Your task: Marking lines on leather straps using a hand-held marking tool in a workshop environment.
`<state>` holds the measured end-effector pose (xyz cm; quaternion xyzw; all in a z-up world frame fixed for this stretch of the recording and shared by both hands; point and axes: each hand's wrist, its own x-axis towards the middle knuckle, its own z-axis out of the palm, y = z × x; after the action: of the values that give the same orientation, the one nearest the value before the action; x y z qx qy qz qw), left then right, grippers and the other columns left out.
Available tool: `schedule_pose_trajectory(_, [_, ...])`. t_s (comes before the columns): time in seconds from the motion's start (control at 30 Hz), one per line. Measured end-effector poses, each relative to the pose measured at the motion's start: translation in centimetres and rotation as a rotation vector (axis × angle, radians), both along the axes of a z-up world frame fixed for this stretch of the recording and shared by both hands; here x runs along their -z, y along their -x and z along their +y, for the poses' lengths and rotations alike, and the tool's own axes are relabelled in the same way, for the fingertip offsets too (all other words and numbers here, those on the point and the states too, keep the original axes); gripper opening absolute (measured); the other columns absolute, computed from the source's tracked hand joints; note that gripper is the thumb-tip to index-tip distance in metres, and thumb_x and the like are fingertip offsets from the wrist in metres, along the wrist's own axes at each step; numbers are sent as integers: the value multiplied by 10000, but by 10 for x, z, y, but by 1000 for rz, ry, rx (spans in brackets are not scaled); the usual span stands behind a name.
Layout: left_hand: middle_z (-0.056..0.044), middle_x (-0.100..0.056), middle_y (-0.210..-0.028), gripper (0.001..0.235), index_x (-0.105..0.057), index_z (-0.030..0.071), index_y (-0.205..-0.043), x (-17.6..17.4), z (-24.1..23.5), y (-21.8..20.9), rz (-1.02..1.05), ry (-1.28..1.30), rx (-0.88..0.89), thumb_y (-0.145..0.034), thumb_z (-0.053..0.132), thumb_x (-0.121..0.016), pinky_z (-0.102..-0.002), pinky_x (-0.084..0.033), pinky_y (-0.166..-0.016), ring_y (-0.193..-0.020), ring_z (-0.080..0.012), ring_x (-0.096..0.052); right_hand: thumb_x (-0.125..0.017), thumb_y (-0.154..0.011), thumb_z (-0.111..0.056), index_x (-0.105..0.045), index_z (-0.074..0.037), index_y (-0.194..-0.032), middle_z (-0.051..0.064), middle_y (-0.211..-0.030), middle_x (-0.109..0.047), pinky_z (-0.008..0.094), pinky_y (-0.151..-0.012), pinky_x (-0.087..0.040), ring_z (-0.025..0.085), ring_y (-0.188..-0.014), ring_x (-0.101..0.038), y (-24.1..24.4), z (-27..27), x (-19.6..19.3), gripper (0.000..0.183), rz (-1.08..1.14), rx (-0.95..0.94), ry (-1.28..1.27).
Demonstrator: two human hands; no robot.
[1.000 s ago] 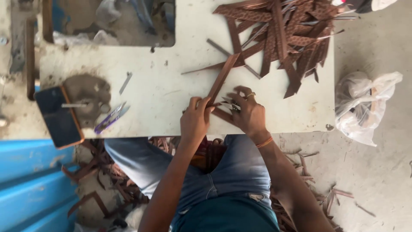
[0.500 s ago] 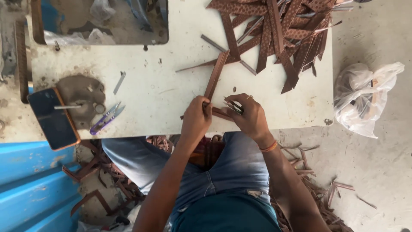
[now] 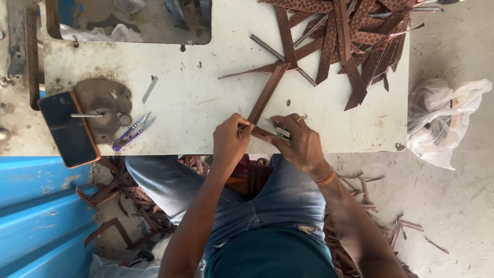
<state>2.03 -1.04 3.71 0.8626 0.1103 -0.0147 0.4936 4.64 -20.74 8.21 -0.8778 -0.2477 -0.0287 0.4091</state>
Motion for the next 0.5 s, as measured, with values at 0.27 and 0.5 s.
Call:
schedule_pose_trajectory(0.27, [-118, -744, -864, 137, -618, 28, -927, 2, -7, 13, -300, -26, -25, -925, 64, -751, -327, -523, -522, -649, -184, -707, -781, -917, -292, -789, -153, -1120, 5, -757, -695, 327, -507, -521, 135, -542, -613, -10, -2, 28, 246, -121, -89, 401])
schedule_pose_trajectory(0.5, [-136, -718, -920, 137, -564, 20, -956, 13, -10, 15, -372, -74, 20, -949, 19, -700, -367, -570, -579, -736, -262, -738, -749, -932, -285, -788, -177, -1097, -6, -715, -683, 336, -585, -517, 135, -543, -597, -22, 9, 8, 201, -149, -160, 523])
